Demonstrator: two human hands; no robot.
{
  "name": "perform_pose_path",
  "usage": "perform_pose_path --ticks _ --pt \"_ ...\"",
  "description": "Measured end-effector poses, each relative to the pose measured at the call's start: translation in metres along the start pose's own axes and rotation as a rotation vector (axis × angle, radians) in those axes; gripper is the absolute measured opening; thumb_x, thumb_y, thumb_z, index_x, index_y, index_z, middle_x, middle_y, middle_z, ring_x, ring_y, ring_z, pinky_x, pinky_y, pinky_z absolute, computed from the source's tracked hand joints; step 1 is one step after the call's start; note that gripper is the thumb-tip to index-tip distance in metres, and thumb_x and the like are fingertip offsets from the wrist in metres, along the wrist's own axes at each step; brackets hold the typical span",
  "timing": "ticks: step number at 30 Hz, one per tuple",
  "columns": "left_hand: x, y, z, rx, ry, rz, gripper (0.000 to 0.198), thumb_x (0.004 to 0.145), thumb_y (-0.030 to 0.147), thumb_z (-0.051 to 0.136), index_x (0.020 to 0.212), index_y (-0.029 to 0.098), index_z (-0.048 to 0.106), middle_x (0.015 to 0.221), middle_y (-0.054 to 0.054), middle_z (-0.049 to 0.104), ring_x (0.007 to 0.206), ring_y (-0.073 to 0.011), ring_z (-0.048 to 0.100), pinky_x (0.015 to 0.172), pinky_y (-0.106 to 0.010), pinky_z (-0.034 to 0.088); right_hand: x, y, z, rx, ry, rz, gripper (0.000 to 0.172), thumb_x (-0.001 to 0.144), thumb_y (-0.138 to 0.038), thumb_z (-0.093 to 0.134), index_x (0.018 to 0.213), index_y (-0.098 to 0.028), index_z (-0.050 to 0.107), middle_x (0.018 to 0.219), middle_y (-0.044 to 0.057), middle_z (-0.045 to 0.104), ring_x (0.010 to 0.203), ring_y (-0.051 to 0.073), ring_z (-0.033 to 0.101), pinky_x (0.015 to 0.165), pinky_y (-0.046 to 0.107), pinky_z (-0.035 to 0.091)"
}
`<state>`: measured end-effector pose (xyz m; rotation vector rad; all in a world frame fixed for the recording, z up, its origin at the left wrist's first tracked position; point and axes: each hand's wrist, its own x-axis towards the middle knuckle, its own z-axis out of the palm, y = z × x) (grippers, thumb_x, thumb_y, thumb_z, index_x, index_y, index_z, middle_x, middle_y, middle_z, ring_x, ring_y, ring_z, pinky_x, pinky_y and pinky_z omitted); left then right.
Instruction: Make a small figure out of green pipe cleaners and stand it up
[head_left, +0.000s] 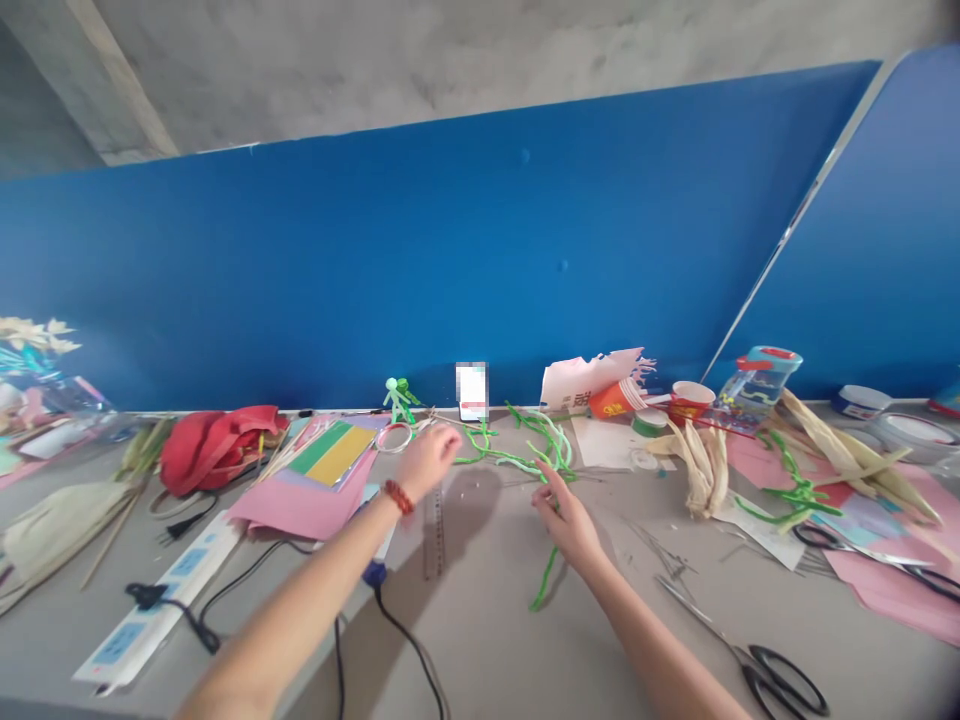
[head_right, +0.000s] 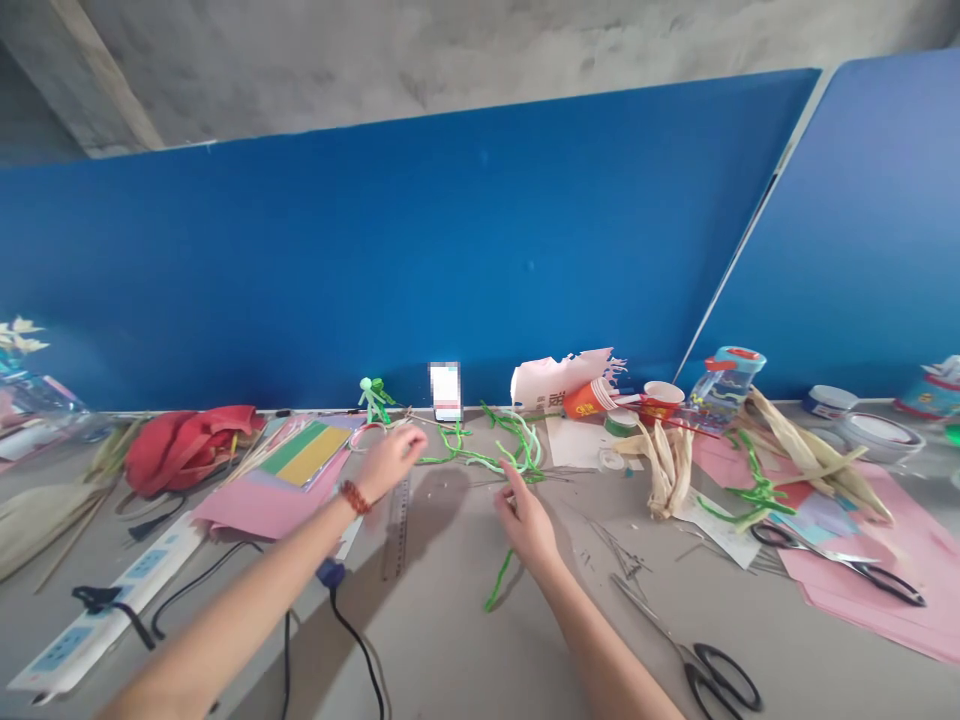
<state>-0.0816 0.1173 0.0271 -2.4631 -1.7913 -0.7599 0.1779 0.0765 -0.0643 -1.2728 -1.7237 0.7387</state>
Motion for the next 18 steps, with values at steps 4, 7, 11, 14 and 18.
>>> perform_pose_path --ticks 4,7,11,14,18 --pt "0.063 -0.078 -0.028 0.218 0.118 -0.099 0.021 0.085 0.015 0.047 0.088 0.017 0.068 0.104 -0.016 0.069 0.106 -0.0327 0.055 0.092 -0.048 0.040 0.003 0.002 -0.009 -0.317 0.085 -0.007 0.053 0.090 -0.031 0.046 0.143 -0.030 0.043 0.100 0.006 0.065 0.072 0.020 0.062 0.069 0.034 0.053" --pt "0.087 -0.117 -0.037 0.325 0.155 -0.136 0.014 0.079 0.016 0.054 0.082 0.017 0.067 0.099 -0.018 0.068 0.111 -0.0360 0.050 0.094 -0.051 0.035 0.003 0.004 -0.012 -0.439 0.148 -0.081 0.052 0.092 -0.032 0.046 0.144 -0.032 0.041 0.114 0.009 0.062 0.101 0.028 0.061 0.086 0.043 0.052" --pt "0.096 -0.137 -0.028 0.384 0.158 -0.136 0.011 0.078 0.024 0.057 0.077 0.017 0.066 0.096 -0.018 0.067 0.109 -0.0354 0.050 0.095 -0.049 0.033 0.004 0.009 -0.010 -0.481 0.193 -0.077 0.056 0.092 -0.031 0.048 0.146 -0.032 0.037 0.130 0.011 0.053 0.118 0.031 0.054 0.094 0.048 0.050" --pt "0.096 -0.139 -0.014 0.396 0.194 -0.169 0.016 0.080 0.029 0.057 0.082 0.016 0.066 0.101 -0.019 0.065 0.111 -0.0368 0.047 0.099 -0.052 0.028 0.002 0.012 -0.007 -0.456 0.170 -0.083 0.061 0.090 -0.030 0.050 0.148 -0.033 0.032 0.136 0.011 0.050 0.121 0.032 0.052 0.095 0.049 0.050" --pt "0.098 -0.140 -0.004 0.366 0.254 -0.240 0.017 0.079 0.032 0.058 0.085 0.017 0.065 0.104 -0.018 0.065 0.113 -0.0367 0.045 0.105 -0.054 0.020 0.000 0.013 -0.004 -0.415 0.141 -0.099 0.063 0.088 -0.026 0.051 0.148 -0.032 0.031 0.139 0.010 0.049 0.125 0.032 0.051 0.097 0.049 0.050"
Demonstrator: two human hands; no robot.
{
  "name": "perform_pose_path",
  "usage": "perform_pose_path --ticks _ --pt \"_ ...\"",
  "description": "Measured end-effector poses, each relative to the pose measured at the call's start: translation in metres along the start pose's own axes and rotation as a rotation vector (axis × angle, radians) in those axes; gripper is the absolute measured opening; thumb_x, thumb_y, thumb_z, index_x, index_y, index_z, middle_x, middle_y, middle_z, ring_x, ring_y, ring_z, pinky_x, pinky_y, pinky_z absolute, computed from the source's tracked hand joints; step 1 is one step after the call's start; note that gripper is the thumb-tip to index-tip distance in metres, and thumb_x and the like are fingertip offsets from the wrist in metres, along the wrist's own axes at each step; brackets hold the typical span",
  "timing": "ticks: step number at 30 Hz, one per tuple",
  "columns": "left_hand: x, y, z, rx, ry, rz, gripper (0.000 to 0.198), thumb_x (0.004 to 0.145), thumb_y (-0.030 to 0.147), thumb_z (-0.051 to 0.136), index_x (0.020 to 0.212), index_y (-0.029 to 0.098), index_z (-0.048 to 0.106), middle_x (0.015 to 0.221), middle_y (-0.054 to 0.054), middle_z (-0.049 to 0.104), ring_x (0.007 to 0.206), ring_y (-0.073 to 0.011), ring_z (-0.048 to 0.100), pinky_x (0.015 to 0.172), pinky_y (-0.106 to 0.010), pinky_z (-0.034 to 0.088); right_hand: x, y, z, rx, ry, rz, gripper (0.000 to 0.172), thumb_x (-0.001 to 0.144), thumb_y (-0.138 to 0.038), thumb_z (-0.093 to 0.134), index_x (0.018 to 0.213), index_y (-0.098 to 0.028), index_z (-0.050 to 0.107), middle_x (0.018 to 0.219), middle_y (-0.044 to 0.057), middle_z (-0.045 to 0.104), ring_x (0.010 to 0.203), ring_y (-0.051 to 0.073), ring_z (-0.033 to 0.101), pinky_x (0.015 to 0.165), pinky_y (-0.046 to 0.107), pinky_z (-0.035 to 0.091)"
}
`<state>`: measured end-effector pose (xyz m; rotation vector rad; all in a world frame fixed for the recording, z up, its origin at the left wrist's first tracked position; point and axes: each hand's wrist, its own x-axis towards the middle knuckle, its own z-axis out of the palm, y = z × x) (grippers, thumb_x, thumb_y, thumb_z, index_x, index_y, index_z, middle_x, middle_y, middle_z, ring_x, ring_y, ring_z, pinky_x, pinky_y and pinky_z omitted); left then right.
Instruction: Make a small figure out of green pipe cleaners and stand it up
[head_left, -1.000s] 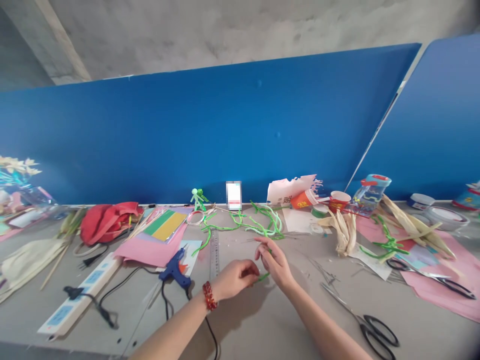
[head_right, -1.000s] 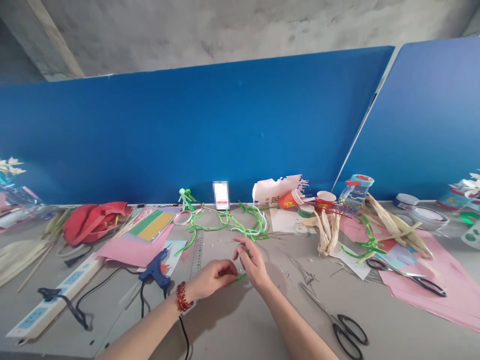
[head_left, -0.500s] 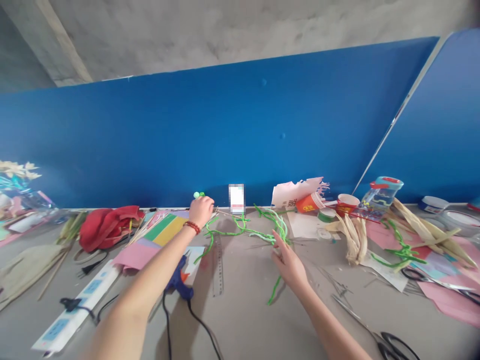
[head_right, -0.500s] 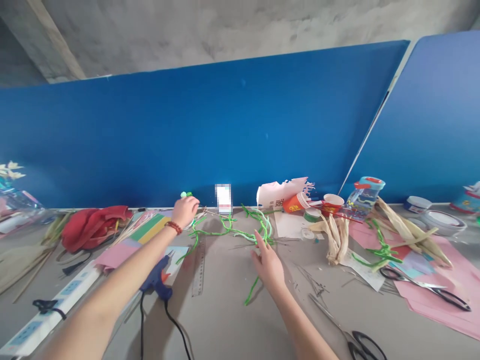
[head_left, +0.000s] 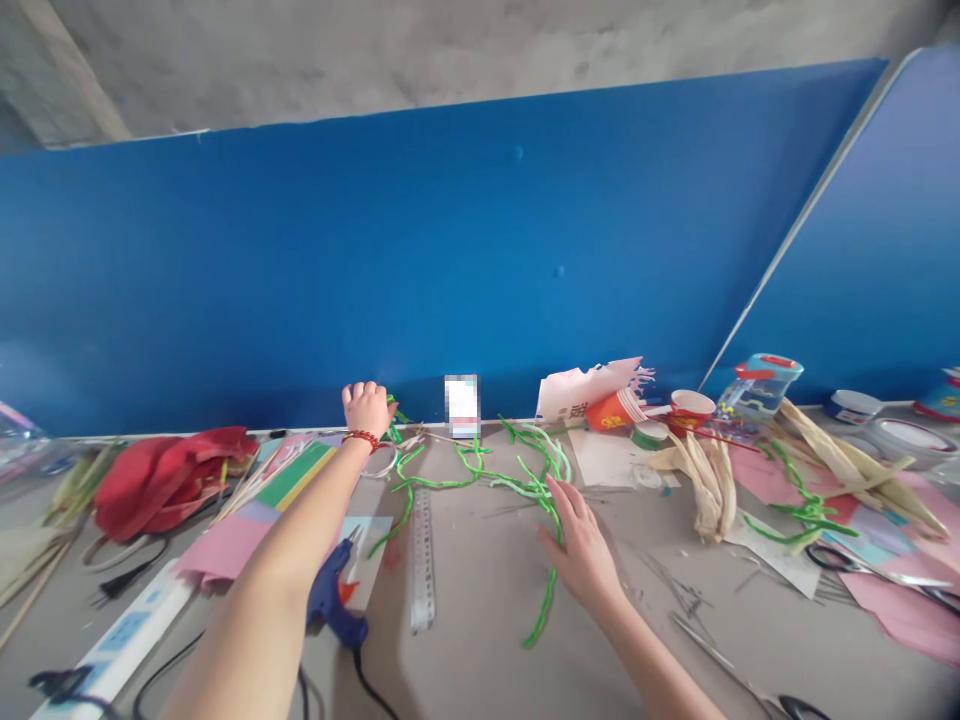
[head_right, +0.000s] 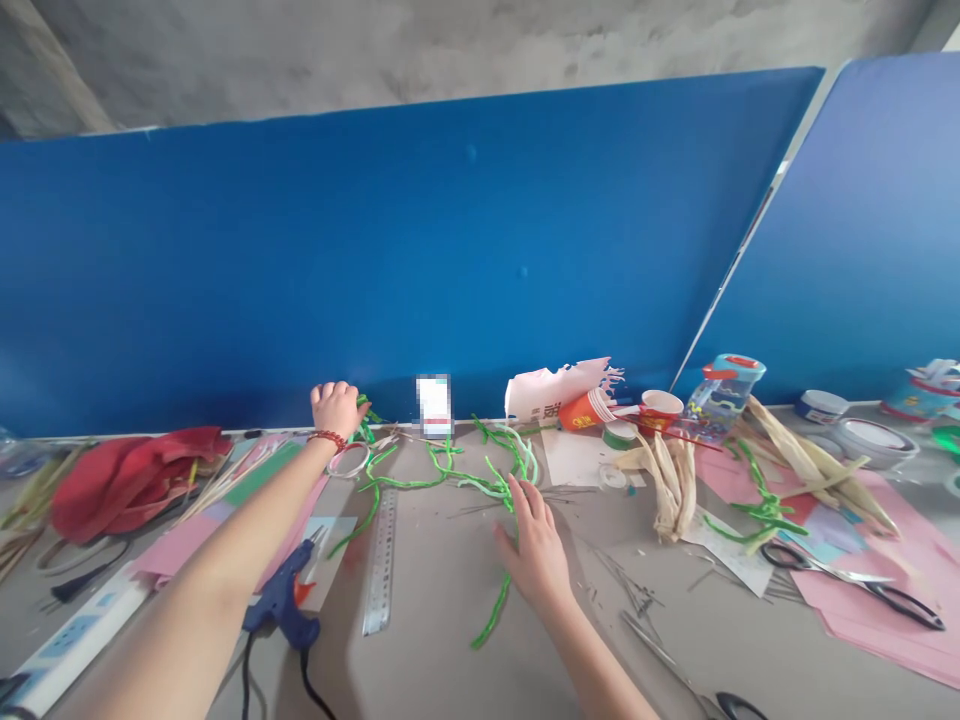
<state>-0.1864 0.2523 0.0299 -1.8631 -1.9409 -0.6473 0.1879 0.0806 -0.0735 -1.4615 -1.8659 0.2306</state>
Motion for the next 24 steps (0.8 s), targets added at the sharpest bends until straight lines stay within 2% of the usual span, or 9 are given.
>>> perform_pose_path --ticks 3,5,10,14,16,19,21,24 --pt "0.004 -0.001 0.000 -0.059 0.027 -0.080 0.018 0.079 0.035 0.059 0.082 0.018 0.064 0.100 -0.016 0.067 0.110 -0.0369 0.048 0.105 -0.057 0.019 -0.001 -0.001 0.001 0.024 -0.016 -0.008 0.060 0.089 -0.026 0.051 0.146 -0.030 0.034 0.139 0.011 0.049 0.127 0.031 0.050 0.100 0.049 0.048" --pt "0.007 -0.003 -0.003 -0.125 0.044 -0.125 0.020 0.080 0.038 0.059 0.082 0.018 0.062 0.098 -0.015 0.069 0.108 -0.0366 0.051 0.103 -0.056 0.024 -0.001 -0.001 0.002 0.037 -0.034 -0.009 0.056 0.090 -0.027 0.050 0.144 -0.028 0.037 0.140 0.011 0.048 0.127 0.031 0.050 0.100 0.048 0.048" --pt "0.018 0.002 -0.016 -0.364 0.073 -0.187 0.024 0.080 0.038 0.059 0.092 0.017 0.057 0.099 -0.013 0.070 0.098 -0.0284 0.062 0.089 -0.042 0.045 -0.004 -0.002 0.006 0.047 -0.042 -0.022 0.049 0.091 -0.029 0.050 0.139 -0.026 0.043 0.139 0.011 0.049 0.127 0.030 0.050 0.100 0.047 0.048" --pt "0.013 0.026 -0.037 -0.553 0.111 -0.198 0.024 0.086 0.033 0.051 0.100 0.015 0.052 0.102 -0.013 0.069 0.090 -0.0214 0.067 0.081 -0.033 0.052 -0.001 -0.004 0.006 0.022 0.015 -0.068 0.048 0.088 -0.027 0.053 0.136 -0.024 0.048 0.136 0.013 0.053 0.125 0.033 0.051 0.100 0.052 0.048" --pt "-0.005 0.046 -0.055 -0.626 0.116 -0.170 0.025 0.087 0.034 0.050 0.102 0.014 0.052 0.102 -0.013 0.069 0.091 -0.0209 0.067 0.081 -0.032 0.053 0.002 -0.008 0.000 0.034 0.077 -0.096 0.044 0.088 -0.026 0.054 0.132 -0.023 0.052 0.133 0.014 0.056 0.123 0.034 0.052 0.099 0.055 0.047" --pt "-0.059 0.084 -0.089 -0.737 0.018 -0.037 0.025 0.084 0.040 0.060 0.097 0.019 0.057 0.091 -0.005 0.070 0.082 -0.0178 0.068 0.075 -0.028 0.054 0.002 -0.025 -0.017 0.186 0.147 -0.186 0.035 0.092 -0.027 0.054 0.126 -0.023 0.056 0.129 0.014 0.058 0.122 0.033 0.053 0.099 0.053 0.047" --pt "-0.105 0.111 -0.113 -0.893 -0.131 0.123 0.024 0.086 0.039 0.062 0.101 0.020 0.060 0.093 -0.005 0.070 0.084 -0.0179 0.067 0.075 -0.029 0.054 -0.002 -0.041 -0.031 0.398 0.121 -0.260 0.032 0.094 -0.025 0.052 0.125 -0.024 0.057 0.125 0.013 0.060 0.115 0.028 0.058 0.096 0.045 0.050" --pt "-0.164 0.146 -0.138 -0.924 -0.215 0.167 0.020 0.086 0.036 0.064 0.100 0.022 0.063 0.094 -0.005 0.071 0.081 -0.0170 0.067 0.075 -0.028 0.054 -0.013 -0.064 -0.046 0.703 0.023 -0.292 0.039 0.093 -0.030 0.056 0.131 -0.025 0.052 0.121 0.012 0.061 0.096 0.023 0.065 0.083 0.038 0.056"
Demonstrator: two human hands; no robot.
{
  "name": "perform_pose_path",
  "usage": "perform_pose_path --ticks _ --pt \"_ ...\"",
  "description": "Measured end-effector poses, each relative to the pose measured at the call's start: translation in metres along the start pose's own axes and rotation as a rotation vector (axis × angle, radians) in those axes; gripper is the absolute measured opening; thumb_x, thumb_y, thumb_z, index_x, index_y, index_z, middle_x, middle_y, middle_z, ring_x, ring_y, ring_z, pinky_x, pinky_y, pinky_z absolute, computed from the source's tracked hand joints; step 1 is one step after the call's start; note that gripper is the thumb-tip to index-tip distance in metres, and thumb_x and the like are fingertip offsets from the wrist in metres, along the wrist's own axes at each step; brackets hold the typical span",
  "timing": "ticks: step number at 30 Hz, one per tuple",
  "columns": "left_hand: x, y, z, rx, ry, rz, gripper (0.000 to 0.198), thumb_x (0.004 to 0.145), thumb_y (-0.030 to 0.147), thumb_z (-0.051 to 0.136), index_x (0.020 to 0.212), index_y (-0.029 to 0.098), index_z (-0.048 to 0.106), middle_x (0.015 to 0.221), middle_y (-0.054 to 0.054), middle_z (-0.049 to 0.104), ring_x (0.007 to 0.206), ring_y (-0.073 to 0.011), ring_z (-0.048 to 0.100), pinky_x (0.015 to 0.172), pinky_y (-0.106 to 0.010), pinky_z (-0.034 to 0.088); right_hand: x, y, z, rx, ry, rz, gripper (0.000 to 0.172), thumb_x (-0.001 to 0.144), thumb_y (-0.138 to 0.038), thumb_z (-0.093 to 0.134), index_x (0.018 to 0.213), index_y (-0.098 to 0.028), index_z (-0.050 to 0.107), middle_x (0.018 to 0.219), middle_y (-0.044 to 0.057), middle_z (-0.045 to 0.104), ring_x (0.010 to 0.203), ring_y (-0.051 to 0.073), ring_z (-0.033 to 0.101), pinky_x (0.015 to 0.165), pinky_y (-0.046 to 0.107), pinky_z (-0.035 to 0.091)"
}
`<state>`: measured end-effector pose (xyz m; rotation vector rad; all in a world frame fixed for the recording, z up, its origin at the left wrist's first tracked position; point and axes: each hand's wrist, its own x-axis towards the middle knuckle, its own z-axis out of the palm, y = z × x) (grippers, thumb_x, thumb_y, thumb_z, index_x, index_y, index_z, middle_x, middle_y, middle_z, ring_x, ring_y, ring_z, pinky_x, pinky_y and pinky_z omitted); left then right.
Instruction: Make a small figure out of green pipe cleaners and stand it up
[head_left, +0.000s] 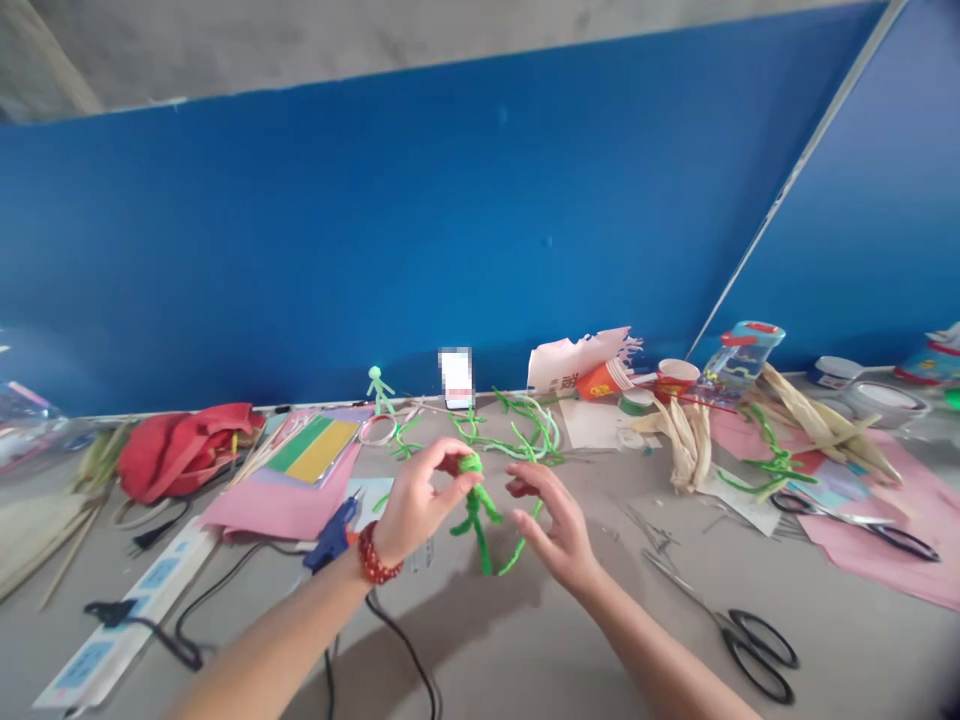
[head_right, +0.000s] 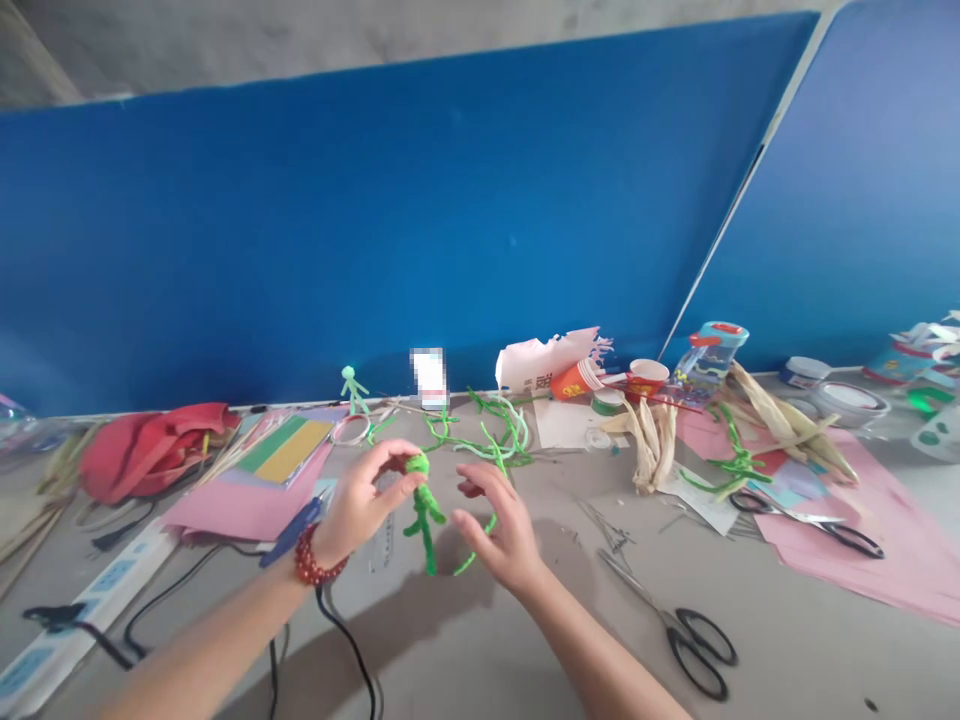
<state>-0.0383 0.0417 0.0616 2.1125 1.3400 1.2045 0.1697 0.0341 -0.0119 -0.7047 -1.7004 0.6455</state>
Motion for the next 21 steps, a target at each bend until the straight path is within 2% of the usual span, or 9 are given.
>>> perform_pose_path --ticks 2,4,8,11,16,21 --pt "-0.020 0.016 0.015 -0.016 0.000 -0.019 0.020 0.085 0.035 0.065 0.102 0.023 0.063 0.096 -0.005 0.071 0.082 -0.0178 0.067 0.075 -0.029 0.055 -0.004 -0.012 0.004 0.110 -0.029 0.021 0.047 0.090 -0.031 0.062 0.134 -0.025 0.049 0.118 0.012 0.063 0.091 0.022 0.066 0.080 0.037 0.057" --pt "-0.030 0.021 0.026 -0.078 0.002 -0.033 0.019 0.086 0.033 0.064 0.103 0.023 0.064 0.099 -0.006 0.072 0.086 -0.0189 0.067 0.078 -0.030 0.056 -0.007 -0.017 0.006 0.137 -0.015 0.041 0.042 0.089 -0.028 0.063 0.130 -0.024 0.053 0.109 0.010 0.067 0.087 0.020 0.067 0.077 0.034 0.058" --pt "-0.035 0.018 0.035 -0.239 -0.037 -0.049 0.022 0.091 0.030 0.057 0.110 0.023 0.067 0.106 -0.007 0.071 0.100 -0.0207 0.067 0.086 -0.031 0.055 -0.006 -0.015 0.006 0.105 0.037 0.046 0.024 0.090 -0.023 0.062 0.114 -0.023 0.062 0.094 0.006 0.069 0.079 0.017 0.066 0.072 0.029 0.057" --pt "-0.036 0.015 0.037 -0.281 -0.015 -0.066 0.024 0.091 0.029 0.056 0.111 0.024 0.069 0.111 -0.008 0.071 0.106 -0.0218 0.065 0.091 -0.033 0.054 -0.001 -0.014 0.003 0.061 0.043 0.010 0.018 0.089 -0.022 0.062 0.107 -0.022 0.065 0.088 0.005 0.068 0.074 0.016 0.065 0.069 0.029 0.056" --pt "-0.042 0.012 0.045 -0.361 0.048 -0.195 0.022 0.089 0.033 0.060 0.106 0.022 0.068 0.104 -0.007 0.072 0.096 -0.0208 0.068 0.083 -0.030 0.057 0.007 -0.014 -0.001 -0.025 0.047 -0.087 0.012 0.088 -0.021 0.062 0.099 -0.022 0.066 0.093 0.008 0.068 0.081 0.019 0.066 0.065 0.030 0.057" --pt "-0.044 0.009 0.050 -0.413 0.082 -0.203 0.015 0.087 0.032 0.063 0.099 0.023 0.063 0.094 -0.003 0.070 0.086 -0.0164 0.067 0.074 -0.025 0.056 0.008 -0.011 -0.003 -0.070 0.019 -0.147 0.010 0.089 -0.020 0.062 0.098 -0.024 0.064 0.093 0.008 0.070 0.086 0.020 0.067 0.072 0.033 0.058"
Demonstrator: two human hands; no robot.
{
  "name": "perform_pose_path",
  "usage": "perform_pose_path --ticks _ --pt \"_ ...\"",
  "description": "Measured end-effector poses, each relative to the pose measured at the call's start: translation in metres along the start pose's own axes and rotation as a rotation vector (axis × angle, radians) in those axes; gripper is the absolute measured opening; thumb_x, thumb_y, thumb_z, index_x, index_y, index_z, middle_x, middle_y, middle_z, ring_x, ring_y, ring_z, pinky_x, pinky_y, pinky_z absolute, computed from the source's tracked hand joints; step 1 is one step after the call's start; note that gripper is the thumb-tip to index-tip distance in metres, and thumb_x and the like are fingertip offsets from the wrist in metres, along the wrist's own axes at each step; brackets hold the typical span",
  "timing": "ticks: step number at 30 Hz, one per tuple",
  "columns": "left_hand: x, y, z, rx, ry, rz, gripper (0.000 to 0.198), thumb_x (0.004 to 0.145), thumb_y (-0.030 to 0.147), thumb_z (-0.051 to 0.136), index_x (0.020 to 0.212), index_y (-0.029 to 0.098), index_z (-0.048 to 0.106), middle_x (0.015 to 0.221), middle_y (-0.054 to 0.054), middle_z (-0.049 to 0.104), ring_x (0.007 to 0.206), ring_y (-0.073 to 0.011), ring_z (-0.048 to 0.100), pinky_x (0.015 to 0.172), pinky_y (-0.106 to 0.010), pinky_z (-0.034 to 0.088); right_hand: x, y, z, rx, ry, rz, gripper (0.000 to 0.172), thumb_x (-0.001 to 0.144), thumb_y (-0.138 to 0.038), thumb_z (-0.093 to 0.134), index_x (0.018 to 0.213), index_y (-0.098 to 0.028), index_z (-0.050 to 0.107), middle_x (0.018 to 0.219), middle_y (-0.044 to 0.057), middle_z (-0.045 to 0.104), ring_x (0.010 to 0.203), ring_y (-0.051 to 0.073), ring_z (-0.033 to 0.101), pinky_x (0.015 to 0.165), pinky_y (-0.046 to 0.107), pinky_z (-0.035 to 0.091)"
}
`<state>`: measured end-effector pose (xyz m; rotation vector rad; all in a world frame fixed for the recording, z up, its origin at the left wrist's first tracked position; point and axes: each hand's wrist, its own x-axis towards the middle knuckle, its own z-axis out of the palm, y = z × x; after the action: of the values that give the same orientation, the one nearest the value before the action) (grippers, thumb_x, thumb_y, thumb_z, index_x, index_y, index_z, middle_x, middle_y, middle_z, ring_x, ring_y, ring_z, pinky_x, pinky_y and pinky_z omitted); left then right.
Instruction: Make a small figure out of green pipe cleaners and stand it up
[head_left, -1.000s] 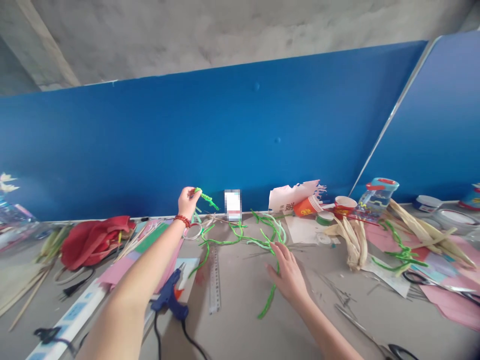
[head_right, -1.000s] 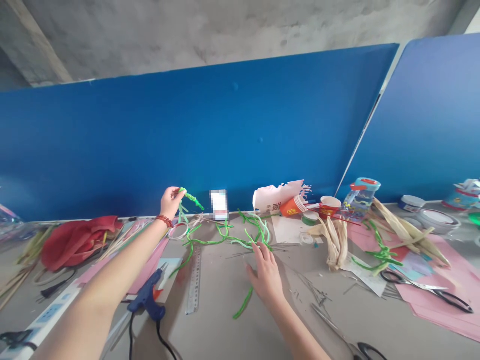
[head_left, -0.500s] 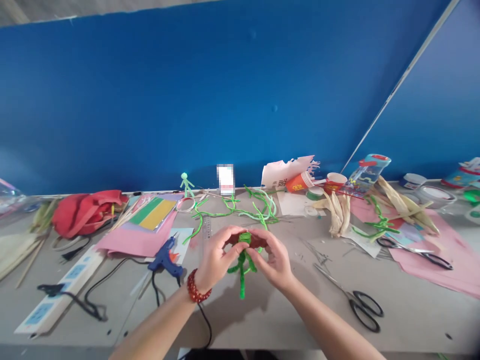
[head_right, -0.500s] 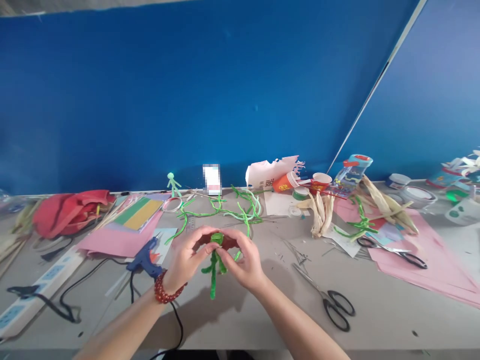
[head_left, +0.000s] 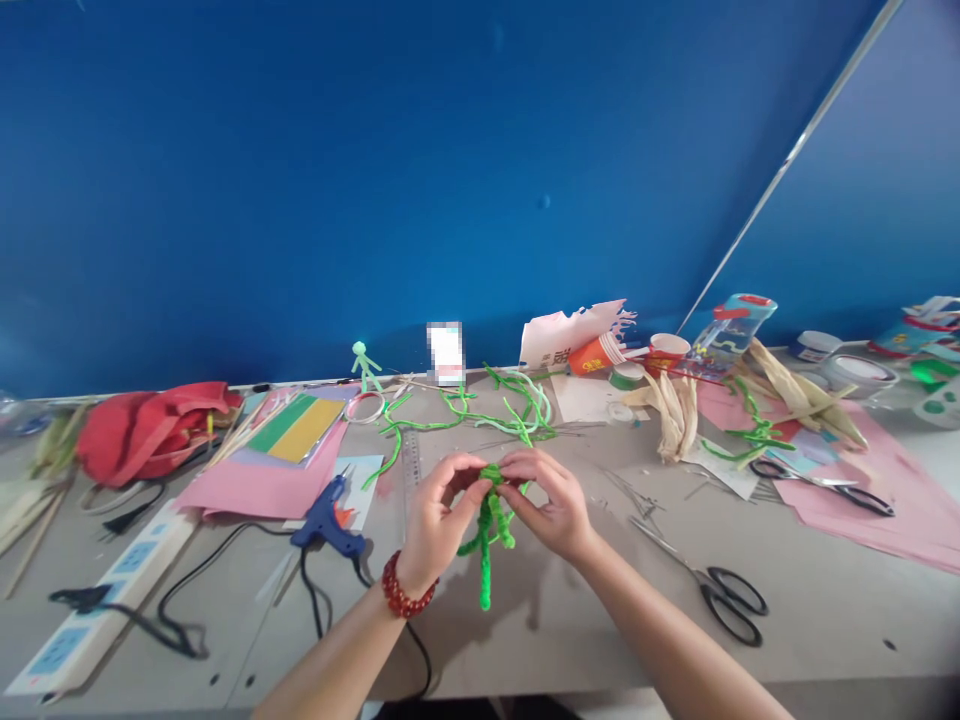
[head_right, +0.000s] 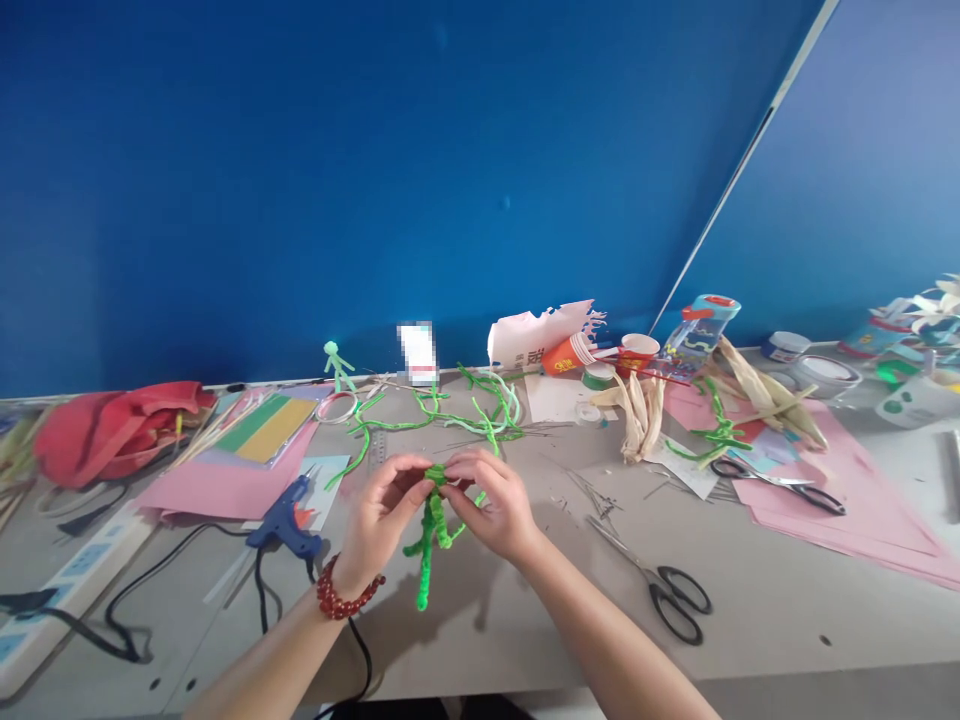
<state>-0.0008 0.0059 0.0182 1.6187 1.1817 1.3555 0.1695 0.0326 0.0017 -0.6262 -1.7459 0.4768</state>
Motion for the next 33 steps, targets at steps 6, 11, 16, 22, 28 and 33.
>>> perform_pose_path --ticks 6,11,16,22,28,33 --pt "-0.0024 -0.0016 -0.0003 0.072 0.009 0.005 0.015 0.089 0.036 0.060 0.095 0.023 0.060 0.089 -0.003 0.066 0.080 -0.0156 0.065 0.070 -0.025 0.055 -0.0014 0.0038 -0.0015 -0.013 -0.045 -0.014 0.007 0.088 -0.019 0.063 0.094 -0.024 0.063 0.092 0.006 0.066 0.085 0.018 0.065 0.074 0.032 0.058" --pt "-0.0047 -0.0035 0.0000 0.026 -0.013 -0.022 0.016 0.089 0.037 0.059 0.096 0.023 0.060 0.091 -0.004 0.065 0.082 -0.0162 0.065 0.072 -0.026 0.055 -0.0020 0.0056 -0.0014 -0.008 -0.046 -0.021 0.007 0.088 -0.019 0.064 0.093 -0.024 0.064 0.090 0.006 0.067 0.083 0.018 0.066 0.074 0.033 0.057" --pt "-0.0053 -0.0001 0.0009 -0.034 0.012 -0.013 0.018 0.089 0.040 0.059 0.097 0.024 0.061 0.093 -0.005 0.066 0.085 -0.0179 0.066 0.074 -0.028 0.056 0.0012 0.0034 -0.0031 0.063 -0.039 -0.004 0.004 0.089 -0.022 0.064 0.092 -0.023 0.066 0.091 0.006 0.070 0.084 0.019 0.067 0.076 0.034 0.056" --pt "-0.0047 -0.0011 0.0009 -0.041 0.039 0.054 0.012 0.088 0.033 0.063 0.092 0.021 0.065 0.091 -0.005 0.068 0.084 -0.0171 0.066 0.075 -0.028 0.055 0.0014 0.0003 -0.0024 0.061 -0.023 -0.054 0.009 0.086 -0.014 0.065 0.089 -0.022 0.067 0.089 0.006 0.067 0.081 0.018 0.066 0.073 0.031 0.054" --pt "-0.0058 -0.0045 0.0003 -0.058 0.031 0.141 0.008 0.087 0.023 0.064 0.094 0.020 0.066 0.093 -0.006 0.069 0.090 -0.0178 0.066 0.078 -0.028 0.055 0.0006 -0.0014 0.0000 0.042 0.012 -0.113 0.014 0.084 -0.009 0.065 0.092 -0.021 0.065 0.087 0.007 0.066 0.079 0.018 0.065 0.071 0.031 0.054" --pt "-0.0071 -0.0095 0.0006 -0.076 0.009 0.198 0.010 0.085 0.019 0.066 0.095 0.020 0.065 0.095 -0.007 0.068 0.093 -0.0186 0.066 0.078 -0.028 0.054 -0.0007 -0.0027 0.0010 0.053 0.015 -0.101 0.015 0.084 -0.008 0.065 0.091 -0.021 0.063 0.084 0.006 0.065 0.078 0.018 0.064 0.071 0.031 0.053"
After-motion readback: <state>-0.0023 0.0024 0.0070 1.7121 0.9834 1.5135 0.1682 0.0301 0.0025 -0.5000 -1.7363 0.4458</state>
